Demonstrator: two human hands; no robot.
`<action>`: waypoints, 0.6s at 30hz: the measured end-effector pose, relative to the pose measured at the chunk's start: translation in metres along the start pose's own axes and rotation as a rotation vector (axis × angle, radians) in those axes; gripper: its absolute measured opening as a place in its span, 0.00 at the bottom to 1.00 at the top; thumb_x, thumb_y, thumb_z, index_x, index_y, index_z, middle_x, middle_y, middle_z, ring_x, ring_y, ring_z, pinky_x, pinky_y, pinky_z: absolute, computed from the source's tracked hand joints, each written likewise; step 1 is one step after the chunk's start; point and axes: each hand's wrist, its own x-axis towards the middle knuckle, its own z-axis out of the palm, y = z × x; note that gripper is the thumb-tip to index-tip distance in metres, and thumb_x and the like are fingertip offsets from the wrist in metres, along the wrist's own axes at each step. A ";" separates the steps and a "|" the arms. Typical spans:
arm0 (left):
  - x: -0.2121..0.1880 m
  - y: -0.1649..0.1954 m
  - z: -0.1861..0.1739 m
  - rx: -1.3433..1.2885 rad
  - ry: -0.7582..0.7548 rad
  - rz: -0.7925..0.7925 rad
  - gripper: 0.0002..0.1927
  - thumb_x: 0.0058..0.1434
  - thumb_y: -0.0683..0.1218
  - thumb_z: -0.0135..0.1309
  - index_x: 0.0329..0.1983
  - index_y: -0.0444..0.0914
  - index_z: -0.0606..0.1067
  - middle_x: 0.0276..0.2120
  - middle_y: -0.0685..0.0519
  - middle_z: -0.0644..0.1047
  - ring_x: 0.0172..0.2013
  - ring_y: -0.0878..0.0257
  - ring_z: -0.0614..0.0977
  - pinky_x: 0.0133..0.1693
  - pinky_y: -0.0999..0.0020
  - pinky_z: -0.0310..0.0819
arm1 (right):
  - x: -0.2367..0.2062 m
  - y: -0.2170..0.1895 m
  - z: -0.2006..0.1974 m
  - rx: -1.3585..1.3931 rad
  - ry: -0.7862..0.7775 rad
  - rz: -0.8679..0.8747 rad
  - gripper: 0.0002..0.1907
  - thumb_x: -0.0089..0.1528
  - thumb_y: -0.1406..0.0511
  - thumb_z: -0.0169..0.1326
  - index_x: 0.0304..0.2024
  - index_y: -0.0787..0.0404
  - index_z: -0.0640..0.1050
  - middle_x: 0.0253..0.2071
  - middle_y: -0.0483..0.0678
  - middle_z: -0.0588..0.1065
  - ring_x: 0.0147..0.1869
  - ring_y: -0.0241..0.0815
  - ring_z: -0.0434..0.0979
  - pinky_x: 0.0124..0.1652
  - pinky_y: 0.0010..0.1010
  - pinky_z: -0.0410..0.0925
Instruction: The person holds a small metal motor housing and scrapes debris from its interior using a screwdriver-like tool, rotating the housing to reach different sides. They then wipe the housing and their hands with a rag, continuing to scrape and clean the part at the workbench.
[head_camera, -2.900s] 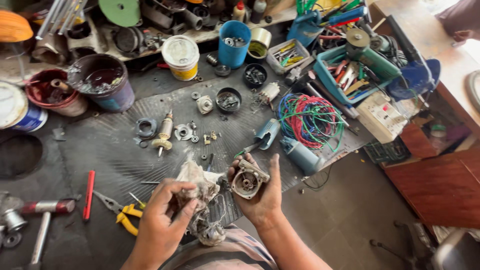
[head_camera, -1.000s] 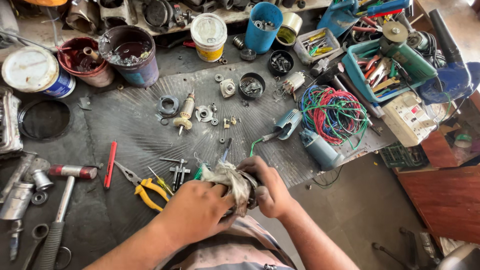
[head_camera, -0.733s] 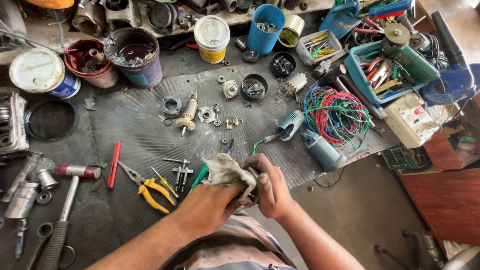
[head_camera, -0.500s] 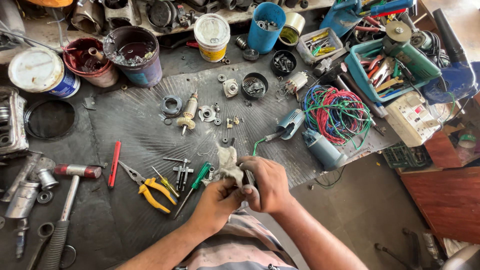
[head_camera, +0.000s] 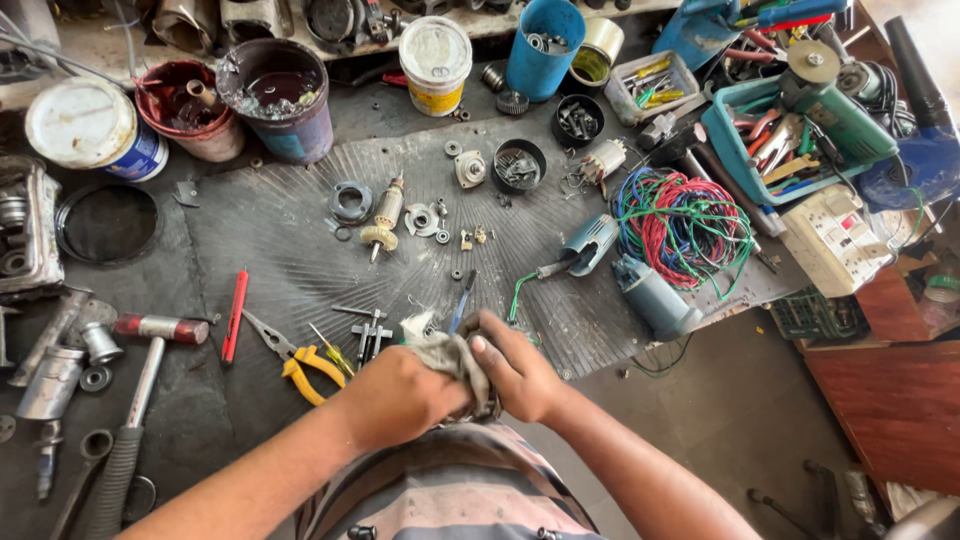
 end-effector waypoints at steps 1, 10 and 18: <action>-0.001 -0.005 -0.004 0.020 -0.047 0.023 0.05 0.53 0.43 0.56 0.33 0.41 0.77 0.25 0.53 0.77 0.29 0.55 0.82 0.32 0.59 0.76 | 0.001 0.004 0.005 0.142 -0.017 0.090 0.23 0.75 0.53 0.38 0.54 0.65 0.72 0.46 0.57 0.75 0.49 0.52 0.77 0.53 0.38 0.69; -0.035 -0.006 -0.021 -0.390 0.357 -0.539 0.14 0.55 0.34 0.56 0.45 0.37 0.79 0.45 0.46 0.75 0.46 0.55 0.78 0.46 0.67 0.73 | -0.019 0.008 -0.011 1.019 0.057 0.295 0.31 0.71 0.41 0.36 0.55 0.62 0.65 0.39 0.64 0.79 0.40 0.51 0.82 0.37 0.35 0.74; -0.059 0.013 0.037 -1.060 0.471 -0.956 0.23 0.63 0.28 0.42 0.55 0.36 0.78 0.39 0.56 0.78 0.39 0.69 0.76 0.44 0.72 0.72 | -0.019 0.010 0.004 0.924 0.102 0.316 0.34 0.67 0.38 0.36 0.52 0.61 0.64 0.39 0.62 0.80 0.42 0.47 0.82 0.41 0.33 0.74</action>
